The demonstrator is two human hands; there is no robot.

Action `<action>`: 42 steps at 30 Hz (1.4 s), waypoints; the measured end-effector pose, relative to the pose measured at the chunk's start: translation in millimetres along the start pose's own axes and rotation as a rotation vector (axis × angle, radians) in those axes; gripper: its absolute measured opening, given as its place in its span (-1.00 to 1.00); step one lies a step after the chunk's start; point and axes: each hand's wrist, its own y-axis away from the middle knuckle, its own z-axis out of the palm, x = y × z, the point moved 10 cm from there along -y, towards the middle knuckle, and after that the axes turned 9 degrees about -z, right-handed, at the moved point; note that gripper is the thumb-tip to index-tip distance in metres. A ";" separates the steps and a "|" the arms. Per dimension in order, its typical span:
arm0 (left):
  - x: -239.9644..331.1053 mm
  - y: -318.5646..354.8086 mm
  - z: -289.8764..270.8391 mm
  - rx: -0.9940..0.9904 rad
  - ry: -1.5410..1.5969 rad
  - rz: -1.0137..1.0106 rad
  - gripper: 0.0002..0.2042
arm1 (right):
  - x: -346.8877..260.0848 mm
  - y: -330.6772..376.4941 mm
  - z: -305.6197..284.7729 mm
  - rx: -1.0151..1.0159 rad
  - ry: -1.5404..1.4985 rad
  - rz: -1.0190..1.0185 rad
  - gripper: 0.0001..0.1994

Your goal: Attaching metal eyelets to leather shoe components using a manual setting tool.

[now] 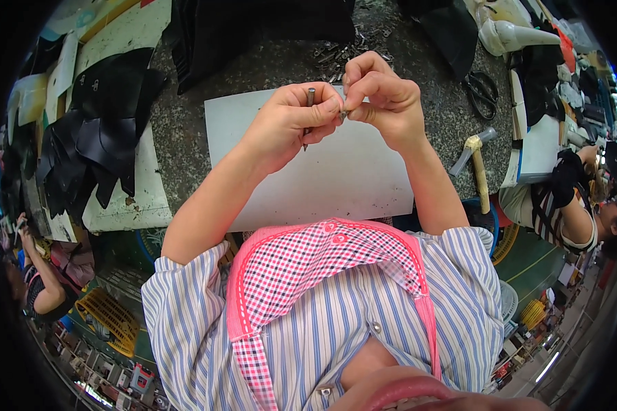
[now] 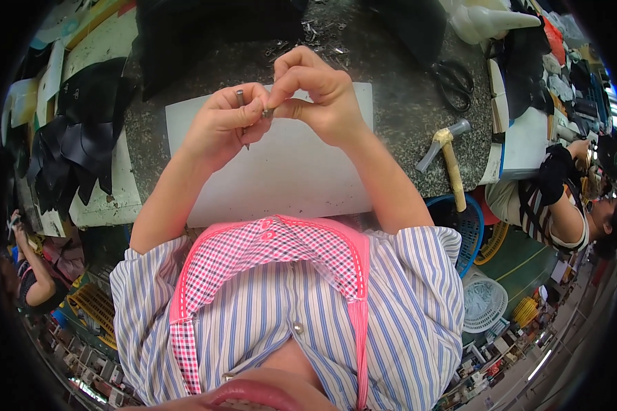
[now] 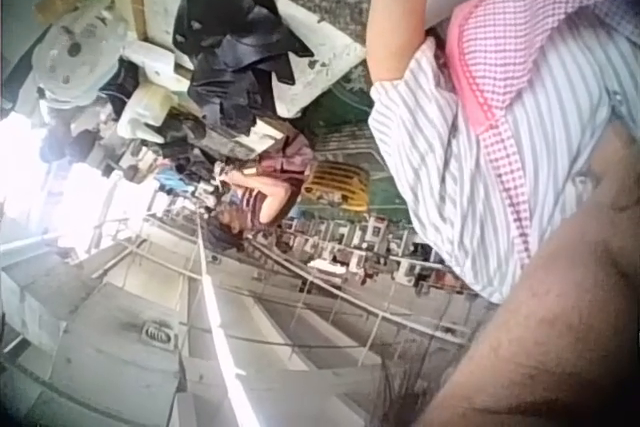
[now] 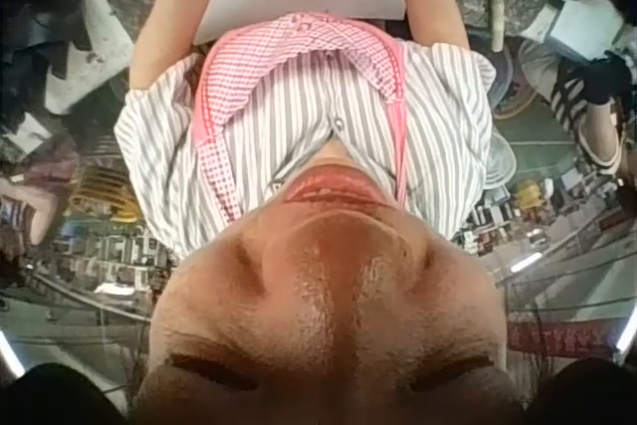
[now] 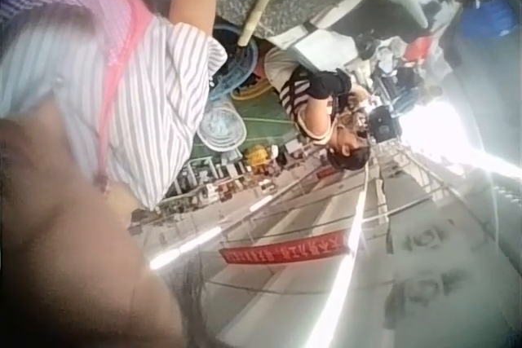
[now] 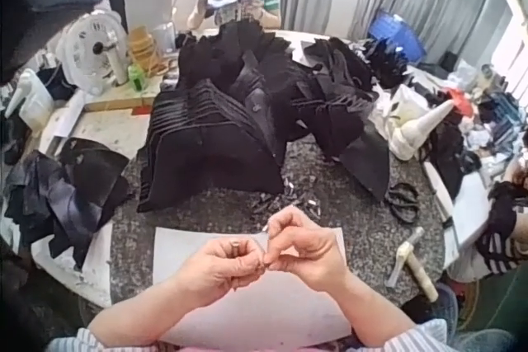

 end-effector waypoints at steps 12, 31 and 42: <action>41.1 33.2 -9.4 0.377 -0.483 0.503 -0.73 | 4.2 6.6 -9.7 0.177 0.080 0.150 -0.88; 40.2 14.7 -6.5 0.248 -0.585 0.450 -0.95 | 46.3 25.7 12.4 0.214 -0.665 0.298 -0.91; 162.0 31.4 -7.3 1.221 -1.958 1.172 -0.64 | 23.6 -16.3 -41.6 0.373 -0.044 0.160 -0.89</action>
